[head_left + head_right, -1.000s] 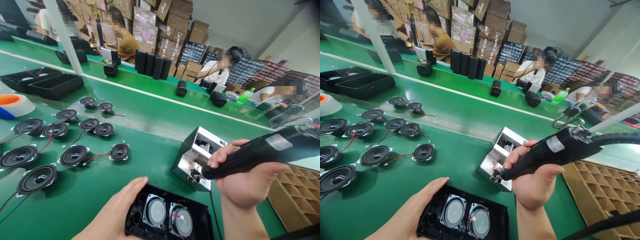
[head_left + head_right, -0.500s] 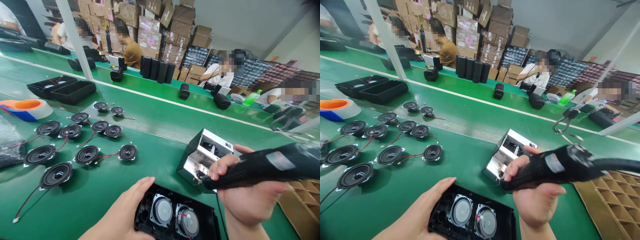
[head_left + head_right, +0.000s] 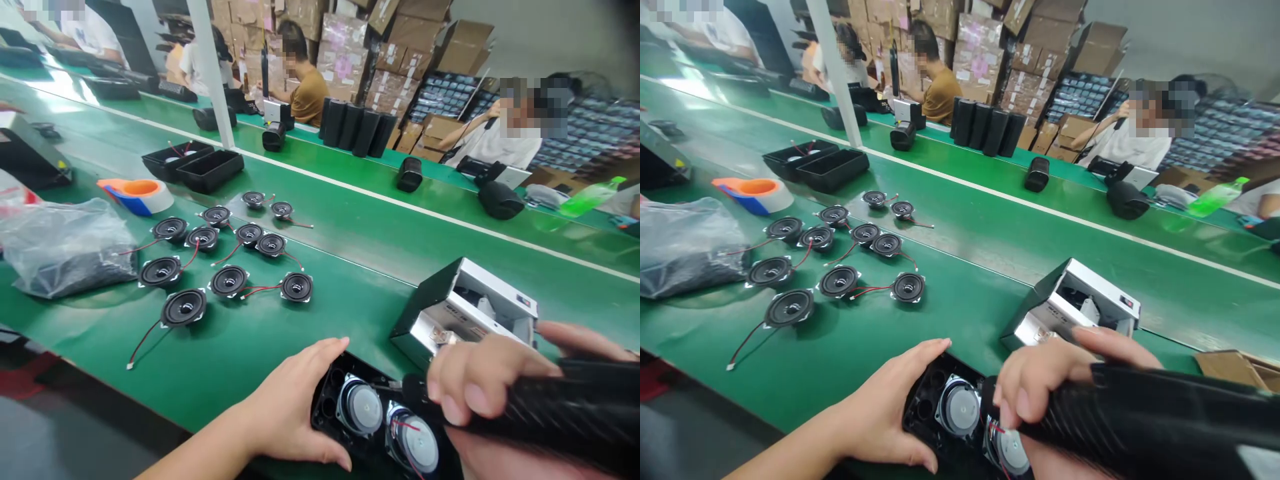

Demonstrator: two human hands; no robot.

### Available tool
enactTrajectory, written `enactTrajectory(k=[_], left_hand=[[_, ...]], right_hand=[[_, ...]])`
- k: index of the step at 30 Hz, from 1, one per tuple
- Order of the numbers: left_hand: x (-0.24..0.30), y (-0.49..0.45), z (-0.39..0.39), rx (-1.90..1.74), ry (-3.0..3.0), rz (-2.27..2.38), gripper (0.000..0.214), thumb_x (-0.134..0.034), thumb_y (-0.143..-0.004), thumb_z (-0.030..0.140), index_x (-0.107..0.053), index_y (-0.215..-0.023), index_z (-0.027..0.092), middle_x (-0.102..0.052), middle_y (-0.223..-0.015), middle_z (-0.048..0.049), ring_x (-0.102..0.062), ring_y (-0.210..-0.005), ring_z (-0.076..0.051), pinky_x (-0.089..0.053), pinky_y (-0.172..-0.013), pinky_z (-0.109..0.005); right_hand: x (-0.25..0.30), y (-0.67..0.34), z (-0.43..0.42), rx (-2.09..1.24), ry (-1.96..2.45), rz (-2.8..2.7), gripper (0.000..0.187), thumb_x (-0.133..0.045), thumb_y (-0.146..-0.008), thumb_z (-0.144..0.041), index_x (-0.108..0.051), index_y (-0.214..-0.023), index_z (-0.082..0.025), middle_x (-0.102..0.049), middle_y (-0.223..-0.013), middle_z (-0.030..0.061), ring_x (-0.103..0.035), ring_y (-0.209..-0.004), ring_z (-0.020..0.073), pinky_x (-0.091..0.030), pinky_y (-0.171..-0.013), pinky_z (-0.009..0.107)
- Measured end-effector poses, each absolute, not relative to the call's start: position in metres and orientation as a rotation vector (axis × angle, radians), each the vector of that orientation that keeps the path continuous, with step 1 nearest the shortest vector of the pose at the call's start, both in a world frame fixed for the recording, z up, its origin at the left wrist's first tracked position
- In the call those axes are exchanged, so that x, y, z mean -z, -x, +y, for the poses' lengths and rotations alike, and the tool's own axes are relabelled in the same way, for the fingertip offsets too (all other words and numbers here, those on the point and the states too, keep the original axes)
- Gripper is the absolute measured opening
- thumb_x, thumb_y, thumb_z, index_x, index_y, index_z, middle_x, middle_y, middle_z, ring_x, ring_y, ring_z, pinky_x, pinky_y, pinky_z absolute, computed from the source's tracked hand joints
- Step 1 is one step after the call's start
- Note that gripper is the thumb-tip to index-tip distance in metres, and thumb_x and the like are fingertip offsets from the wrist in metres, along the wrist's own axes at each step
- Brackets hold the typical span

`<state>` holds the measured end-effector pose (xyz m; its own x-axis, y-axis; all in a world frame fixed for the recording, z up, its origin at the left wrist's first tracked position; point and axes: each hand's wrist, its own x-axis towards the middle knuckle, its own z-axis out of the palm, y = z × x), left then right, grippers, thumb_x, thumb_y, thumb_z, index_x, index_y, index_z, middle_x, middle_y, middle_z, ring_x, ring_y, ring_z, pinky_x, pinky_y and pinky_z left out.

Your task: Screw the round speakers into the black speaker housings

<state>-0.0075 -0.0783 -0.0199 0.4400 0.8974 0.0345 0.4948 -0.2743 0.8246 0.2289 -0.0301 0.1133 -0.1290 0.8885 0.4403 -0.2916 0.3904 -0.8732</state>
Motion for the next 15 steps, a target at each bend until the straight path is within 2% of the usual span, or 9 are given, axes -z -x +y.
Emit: enactTrajectory(k=[3, 6, 15], left_hand=[[0.027, 0.007, -0.078, -0.738, -1.925, 1.151, 0.145, -0.094, -0.065, 0.081, -0.021, -0.176, 0.023, -0.041, -0.175, -0.0222, -0.044, -0.16, -0.045, -0.039, -0.132, -0.062], [0.031, 0.007, -0.078, -0.782, -1.936, 1.125, 0.145, -0.093, -0.065, 0.082, -0.019, -0.176, 0.024, -0.04, -0.176, -0.0216, -0.044, -0.16, -0.045, -0.041, -0.132, -0.061], [0.032, 0.006, -0.076, -0.826, -1.96, 1.071, 0.144, -0.092, -0.067, 0.083, -0.018, -0.176, 0.026, -0.043, -0.174, -0.0209, -0.047, -0.158, -0.044, -0.044, -0.13, -0.062]], right_hand=[[-0.111, -0.206, -0.026, -1.145, 0.593, -1.252, 0.048, -0.071, -0.097, -0.073, -0.078, -0.121, -0.031, -0.067, -0.063, 0.0019, -0.059, -0.048, 0.0226, -0.055, -0.047, 0.037], [-0.097, -0.188, -0.021, -1.138, 0.613, -1.157, 0.069, -0.074, -0.081, -0.09, -0.08, -0.111, -0.028, -0.064, -0.058, 0.0001, -0.054, -0.042, 0.0205, -0.049, -0.043, 0.032], [-0.081, -0.183, -0.016, -1.199, 0.695, -1.158, 0.07, -0.079, -0.073, -0.092, -0.08, -0.105, -0.029, -0.066, -0.059, -0.0006, -0.055, -0.043, 0.0214, -0.051, -0.045, 0.033]])
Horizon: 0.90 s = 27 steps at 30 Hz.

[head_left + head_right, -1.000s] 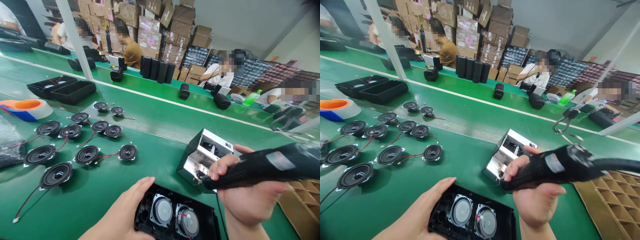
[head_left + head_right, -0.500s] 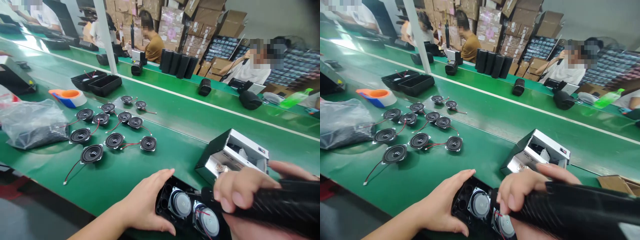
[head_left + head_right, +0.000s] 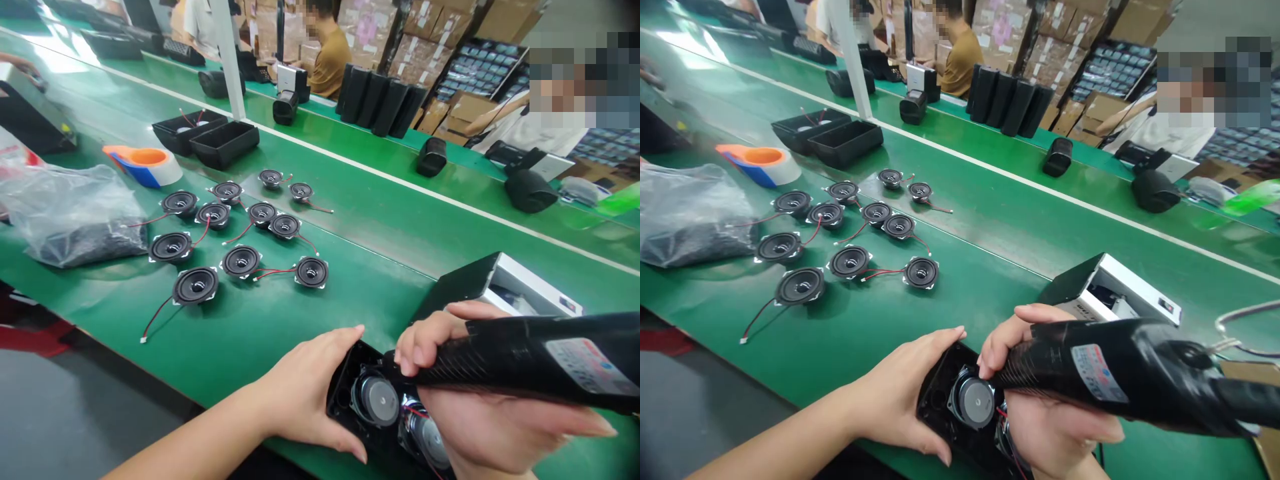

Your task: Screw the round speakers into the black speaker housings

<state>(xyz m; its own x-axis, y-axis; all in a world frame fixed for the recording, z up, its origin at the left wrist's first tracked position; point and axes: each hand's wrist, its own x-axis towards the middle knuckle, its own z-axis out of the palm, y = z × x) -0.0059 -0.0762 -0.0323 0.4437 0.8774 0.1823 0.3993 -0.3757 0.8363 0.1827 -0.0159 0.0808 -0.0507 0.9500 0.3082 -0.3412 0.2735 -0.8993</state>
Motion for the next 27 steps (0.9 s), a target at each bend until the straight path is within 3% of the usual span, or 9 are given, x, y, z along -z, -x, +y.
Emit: enactTrajectory(k=[7, 15, 21, 27], left_hand=[[0.033, 0.003, -0.076, -0.863, -1.959, 1.055, 0.143, -0.09, -0.068, 0.085, -0.018, -0.176, 0.027, -0.046, -0.173, -0.0203, -0.05, -0.156, -0.044, -0.045, -0.128, -0.063], [0.033, 0.003, -0.076, -0.883, -1.957, 1.057, 0.141, -0.09, -0.068, 0.085, -0.019, -0.176, 0.026, -0.048, -0.171, -0.0216, -0.052, -0.155, -0.044, -0.047, -0.127, -0.063], [0.034, 0.002, -0.075, -0.895, -1.93, 1.064, 0.14, -0.095, -0.066, 0.078, -0.024, -0.174, 0.026, -0.048, -0.171, -0.0221, -0.05, -0.156, -0.045, -0.045, -0.128, -0.063], [0.036, 0.003, -0.075, -0.909, -1.937, 1.063, 0.138, -0.096, -0.067, 0.076, -0.024, -0.174, 0.027, -0.047, -0.171, -0.0226, -0.049, -0.157, -0.046, -0.044, -0.128, -0.064]], right_hand=[[-0.087, -0.178, -0.015, -1.196, 0.781, -1.118, 0.074, -0.083, -0.064, -0.094, -0.077, -0.098, -0.029, -0.064, -0.056, -0.0018, -0.054, -0.042, 0.0224, -0.05, -0.045, 0.034], [-0.077, -0.178, -0.016, -1.217, 0.705, -1.205, 0.069, -0.079, -0.074, -0.092, -0.078, -0.103, -0.03, -0.066, -0.059, -0.0014, -0.056, -0.044, 0.0211, -0.051, -0.045, 0.032], [-0.067, -0.175, -0.013, -1.262, 0.647, -1.296, 0.075, -0.064, -0.076, -0.1, -0.074, -0.106, -0.033, -0.067, -0.064, -0.0044, -0.057, -0.047, 0.0162, -0.05, -0.047, 0.027], [-0.061, -0.176, -0.013, -1.311, 0.617, -1.31, 0.072, -0.068, -0.078, -0.098, -0.073, -0.108, -0.032, -0.068, -0.066, -0.0046, -0.058, -0.05, 0.0159, -0.05, -0.05, 0.027]])
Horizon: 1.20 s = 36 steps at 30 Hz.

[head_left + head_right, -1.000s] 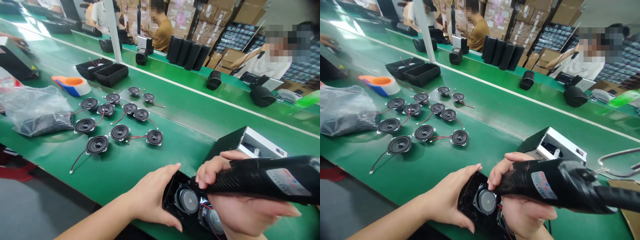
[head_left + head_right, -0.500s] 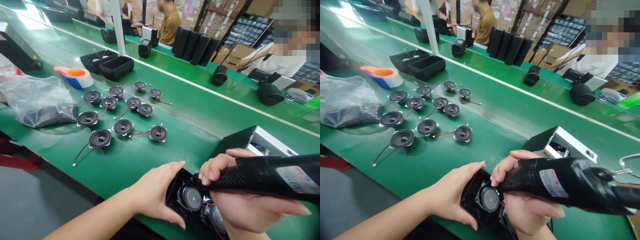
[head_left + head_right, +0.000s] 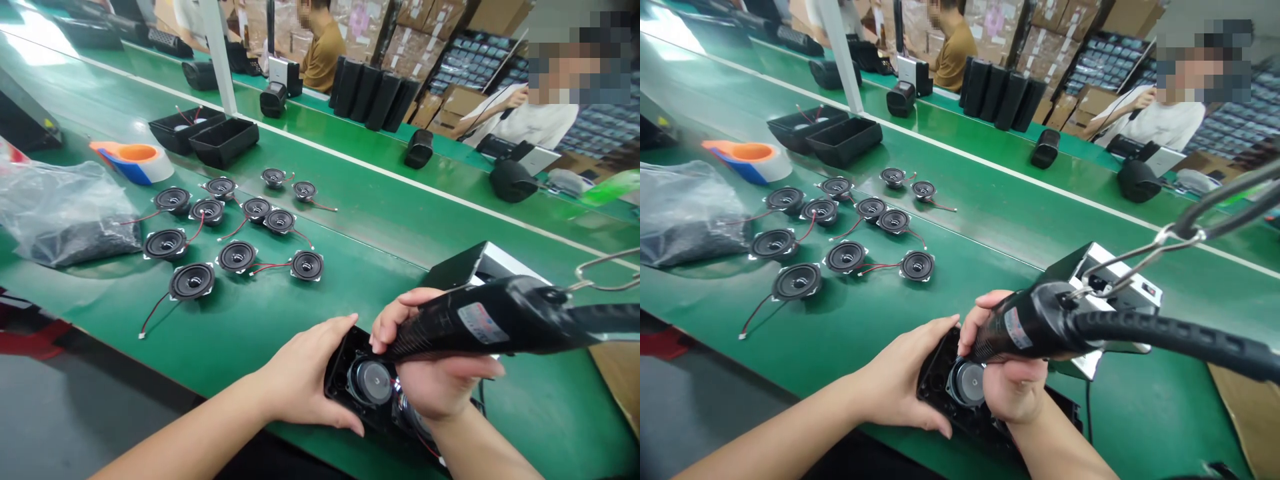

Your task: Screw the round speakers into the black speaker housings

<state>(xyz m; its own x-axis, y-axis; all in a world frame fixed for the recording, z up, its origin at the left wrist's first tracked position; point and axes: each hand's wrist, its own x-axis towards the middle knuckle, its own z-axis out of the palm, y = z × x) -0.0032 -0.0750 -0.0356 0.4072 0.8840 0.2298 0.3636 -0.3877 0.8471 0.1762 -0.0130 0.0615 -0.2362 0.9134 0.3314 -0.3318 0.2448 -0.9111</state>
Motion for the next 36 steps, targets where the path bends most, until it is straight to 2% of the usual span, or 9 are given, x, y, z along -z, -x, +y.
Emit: enactTrajectory(k=[8, 15, 21, 24, 28, 30, 31, 33, 36], left_hand=[[0.027, 0.003, -0.072, -0.885, -1.895, 1.06, 0.138, -0.097, -0.066, 0.076, -0.026, -0.174, 0.027, -0.047, -0.171, -0.0216, -0.049, -0.156, -0.045, -0.043, -0.128, -0.063], [0.02, 0.004, -0.07, -0.858, -1.867, 1.073, 0.133, -0.096, -0.068, 0.076, -0.029, -0.173, 0.028, -0.046, -0.172, -0.0203, -0.048, -0.157, -0.045, -0.043, -0.129, -0.061], [0.024, 0.005, -0.07, -0.864, -1.893, 1.071, 0.129, -0.096, -0.069, 0.075, -0.028, -0.171, 0.033, -0.043, -0.174, -0.0174, -0.048, -0.157, -0.044, -0.044, -0.13, -0.06], [0.028, 0.008, -0.072, -0.852, -1.924, 1.08, 0.133, -0.095, -0.069, 0.076, -0.021, -0.173, 0.038, -0.042, -0.175, -0.0145, -0.047, -0.158, -0.043, -0.044, -0.13, -0.059], [0.033, 0.012, -0.075, -0.773, -1.995, 1.179, 0.14, -0.092, -0.069, 0.081, -0.008, -0.174, 0.044, -0.041, -0.176, -0.0143, -0.047, -0.158, -0.045, -0.044, -0.128, -0.065], [0.033, 0.013, -0.077, -0.726, -2.001, 1.209, 0.142, -0.092, -0.067, 0.082, -0.006, -0.174, 0.044, -0.042, -0.175, -0.0152, -0.048, -0.157, -0.047, -0.045, -0.127, -0.067], [0.033, 0.013, -0.077, -0.712, -1.998, 1.216, 0.143, -0.092, -0.067, 0.082, -0.006, -0.174, 0.044, -0.042, -0.175, -0.0156, -0.048, -0.157, -0.047, -0.045, -0.127, -0.068], [0.032, 0.013, -0.076, -0.712, -1.991, 1.219, 0.143, -0.092, -0.066, 0.083, -0.007, -0.174, 0.044, -0.043, -0.175, -0.0155, -0.048, -0.157, -0.048, -0.046, -0.126, -0.069], [0.032, 0.013, -0.076, -0.736, -1.981, 1.213, 0.141, -0.091, -0.067, 0.083, -0.008, -0.175, 0.046, -0.044, -0.174, -0.0141, -0.049, -0.156, -0.047, -0.045, -0.126, -0.069]], right_hand=[[-0.054, -0.175, -0.014, -1.284, 0.59, -1.336, 0.074, -0.064, -0.084, -0.095, -0.068, -0.112, -0.027, -0.066, -0.07, -0.0032, -0.058, -0.053, 0.0163, -0.05, -0.053, 0.028], [-0.05, -0.178, -0.017, -1.25, 0.547, -1.422, 0.063, -0.064, -0.096, -0.082, -0.063, -0.125, -0.027, -0.067, -0.083, 0.0008, -0.063, -0.065, 0.0188, -0.053, -0.064, 0.035], [-0.038, -0.177, -0.021, -1.211, 0.556, -1.429, 0.059, -0.067, -0.098, -0.078, -0.061, -0.128, -0.028, -0.07, -0.094, 0.0037, -0.068, -0.079, 0.0227, -0.057, -0.076, 0.04], [-0.051, -0.176, -0.024, -1.205, 0.549, -1.391, 0.054, -0.068, -0.099, -0.074, -0.061, -0.127, -0.027, -0.069, -0.092, 0.0023, -0.068, -0.073, 0.0203, -0.058, -0.072, 0.038], [-0.097, -0.209, -0.025, -1.161, 0.543, -1.292, 0.07, -0.054, -0.094, -0.092, -0.062, -0.126, -0.03, -0.067, -0.081, -0.002, -0.061, -0.058, 0.018, -0.053, -0.053, 0.032], [-0.116, -0.24, -0.018, -0.928, 0.608, -1.263, 0.064, -0.051, -0.1, -0.086, -0.067, -0.127, -0.029, -0.066, -0.073, -0.0025, -0.061, -0.056, 0.0202, -0.056, -0.057, 0.038], [-0.122, -0.255, -0.013, -0.869, 0.601, -1.41, 0.065, -0.058, -0.097, -0.086, -0.067, -0.129, -0.031, -0.069, -0.076, -0.002, -0.063, -0.059, 0.022, -0.058, -0.059, 0.04], [-0.124, -0.278, -0.002, -0.627, 0.642, -1.364, 0.068, -0.062, -0.092, -0.089, -0.069, -0.121, -0.028, -0.068, -0.071, -0.0023, -0.06, -0.055, 0.0228, -0.055, -0.054, 0.04], [-0.113, -0.287, 0.011, -0.538, 0.755, -1.256, 0.073, -0.052, -0.091, -0.096, -0.065, -0.105, -0.026, -0.066, -0.064, -0.0029, -0.057, -0.048, 0.0213, -0.05, -0.048, 0.037]])
